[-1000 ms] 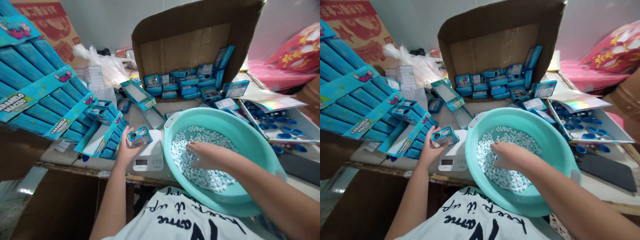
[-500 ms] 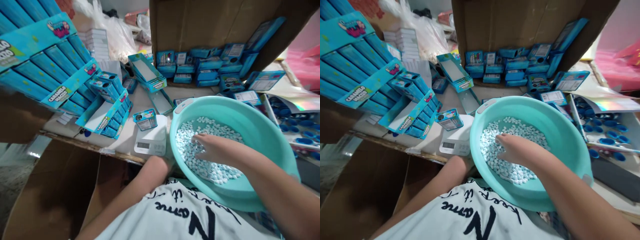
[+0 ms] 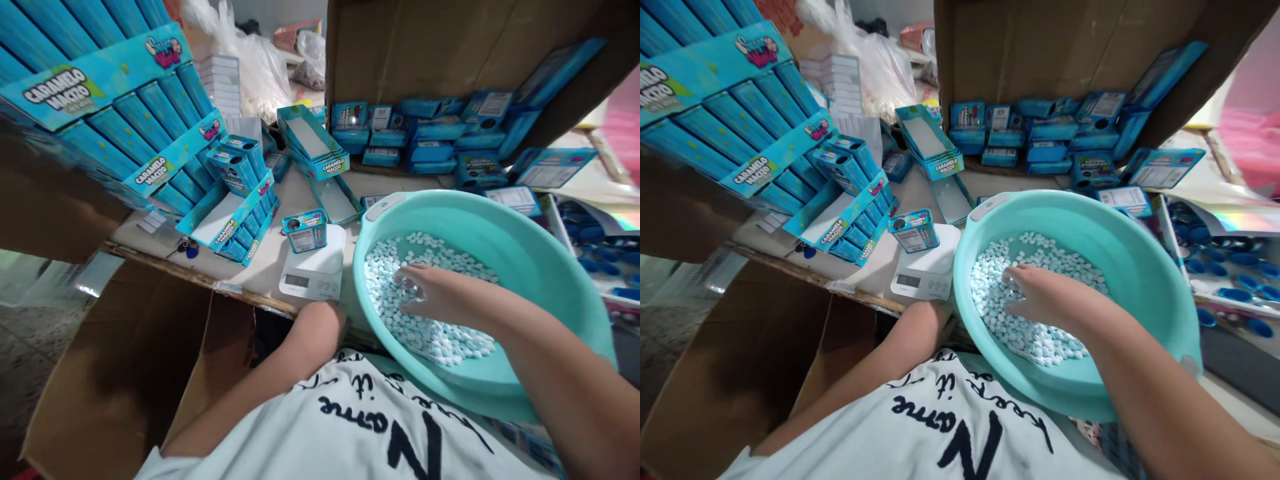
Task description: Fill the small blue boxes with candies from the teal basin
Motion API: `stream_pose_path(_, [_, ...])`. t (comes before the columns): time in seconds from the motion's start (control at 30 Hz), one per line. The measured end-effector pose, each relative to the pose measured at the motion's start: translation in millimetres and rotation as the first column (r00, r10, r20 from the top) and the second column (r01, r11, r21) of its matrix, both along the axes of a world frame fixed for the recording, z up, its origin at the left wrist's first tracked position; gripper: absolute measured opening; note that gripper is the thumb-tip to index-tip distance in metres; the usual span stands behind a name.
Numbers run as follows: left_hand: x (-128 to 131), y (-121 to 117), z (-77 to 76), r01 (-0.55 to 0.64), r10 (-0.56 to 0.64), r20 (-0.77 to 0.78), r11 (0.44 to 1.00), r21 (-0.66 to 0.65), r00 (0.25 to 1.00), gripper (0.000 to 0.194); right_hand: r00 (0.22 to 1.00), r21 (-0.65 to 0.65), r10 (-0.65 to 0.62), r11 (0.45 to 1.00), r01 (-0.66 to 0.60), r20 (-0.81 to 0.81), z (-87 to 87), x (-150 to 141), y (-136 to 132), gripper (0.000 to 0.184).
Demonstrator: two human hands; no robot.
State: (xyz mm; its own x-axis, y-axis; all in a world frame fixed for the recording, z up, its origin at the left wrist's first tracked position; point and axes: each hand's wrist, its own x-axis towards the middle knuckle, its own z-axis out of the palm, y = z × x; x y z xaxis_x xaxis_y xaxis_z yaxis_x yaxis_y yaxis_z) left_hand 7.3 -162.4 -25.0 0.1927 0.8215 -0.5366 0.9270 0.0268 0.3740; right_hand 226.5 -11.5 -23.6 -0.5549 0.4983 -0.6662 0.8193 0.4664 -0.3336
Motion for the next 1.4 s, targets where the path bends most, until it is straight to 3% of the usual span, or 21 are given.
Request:
stream_pose_path(0.1, [-1,-3,5.2,0.026,-0.026,-0.026,0.999,0.023,0.999,0.021,1.000,0.012,0.000,1.000,0.000,0.026,3.2,-2,-2,0.052])
stream_pose_path(0.17, [-3,-4,13.8,-0.059,0.060,0.000,0.976,0.210,0.998,0.022,1.000,0.016,0.012,1.000,-0.012,0.016,5.6,-4,-2,0.052])
stream_pose_path(0.23, [-7,1,25.2,-0.099,0.086,0.048,0.879,0.467,0.995,0.025,0.999,0.033,0.030,0.999,-0.029,-0.016,7.3,-5,-3,0.051])
stream_pose_path(0.3, [-11,11,36.2,-0.032,0.011,0.039,0.787,0.617,0.999,0.024,0.999,0.067,0.031,0.997,-0.028,-0.038,9.1,-6,-3,0.048])
stream_pose_path(0.4, [-20,31,49.1,0.086,-0.073,-0.046,0.797,0.598,0.996,0.018,1.000,0.119,0.005,0.993,-0.003,-0.024,15.4,-11,-5,0.048])
stream_pose_path(0.53, [-43,45,64.0,0.090,-0.061,-0.071,0.842,0.532,0.996,0.014,0.998,0.098,-0.021,0.995,0.016,0.054,29.3,-20,-8,0.054])
stream_pose_path(0.63, [-49,50,75.6,-0.081,0.079,0.034,0.708,0.702,0.996,0.015,0.998,0.084,-0.014,0.996,0.009,0.056,34.0,-25,-9,0.053])
stream_pose_path(0.7, [-37,55,78.7,-0.207,0.061,0.217,0.615,0.761,0.974,0.016,0.999,0.102,-0.003,0.995,0.000,0.035,33.5,-26,-8,0.052])
stream_pose_path(0.77, [-17,60,74.7,-0.208,-0.050,0.319,0.663,0.719,0.946,0.016,1.000,0.111,0.006,0.994,-0.009,0.026,32.3,-27,-7,0.048])
stream_pose_path(0.83, [0,64,64.6,-0.097,-0.138,0.298,0.749,0.655,0.944,0.023,0.999,0.098,0.001,0.995,-0.005,0.039,32.1,-27,-7,0.043])
stream_pose_path(0.9, [3,66,52.0,-0.112,-0.131,0.308,0.743,0.660,0.942,0.039,0.998,0.080,-0.025,0.997,0.021,0.054,33.4,-27,-7,0.041])
stream_pose_path(0.93, [-2,66,45.7,-0.205,-0.078,0.347,0.680,0.704,0.934,0.042,0.998,0.070,-0.043,0.997,0.039,0.055,34.6,-27,-8,0.041])
stream_pose_path(0.97, [-12,67,39.7,-0.331,0.002,0.402,0.572,0.751,0.916,0.043,0.997,0.063,-0.061,0.996,0.057,0.055,35.8,-26,-8,0.040])
stream_pose_path(1.03, [-43,67,27.4,-0.531,0.205,0.490,0.292,0.796,0.847,0.053,0.994,0.041,-0.093,0.995,0.091,0.058,38.3,-24,-8,0.038])
stream_pose_path(1.07, [-60,68,20.8,-0.572,0.310,0.503,0.197,0.796,0.807,0.068,0.992,0.032,-0.107,0.994,0.105,0.061,39.2,-24,-7,0.037])
stream_pose_path(1.1, [-77,69,14.0,-0.601,0.402,0.499,0.182,0.778,0.768,0.086,0.991,0.026,-0.117,0.993,0.116,0.064,39.9,-23,-7,0.038])
stream_pose_path(1.13, [-92,71,7.2,-0.645,0.470,0.494,0.241,0.726,0.732,0.097,0.990,0.022,-0.125,0.992,0.124,0.067,40.2,-23,-6,0.039])
stream_pose_path(1.2, [-112,75,-3.5,-0.745,0.541,0.512,0.461,0.483,0.667,0.081,0.989,0.012,-0.133,0.991,0.132,0.065,39.9,-22,-5,0.040])
stream_pose_path(1.27, [-118,79,-5.0,-0.764,0.540,0.553,0.547,0.341,0.634,0.048,0.991,0.021,-0.131,0.991,0.130,0.030,38.8,-23,-3,0.040])
stream_pose_path(1.33, [-112,83,6.2,-0.703,0.430,0.556,0.468,0.536,0.711,0.037,0.991,0.069,-0.117,0.990,0.121,-0.059,37.8,-23,0,0.039])
stream_pose_path(1.4, [-100,90,27.2,-0.458,0.245,0.392,0.348,0.818,0.887,0.038,0.984,0.138,-0.105,0.983,0.125,-0.141,38.4,-23,2,0.038])
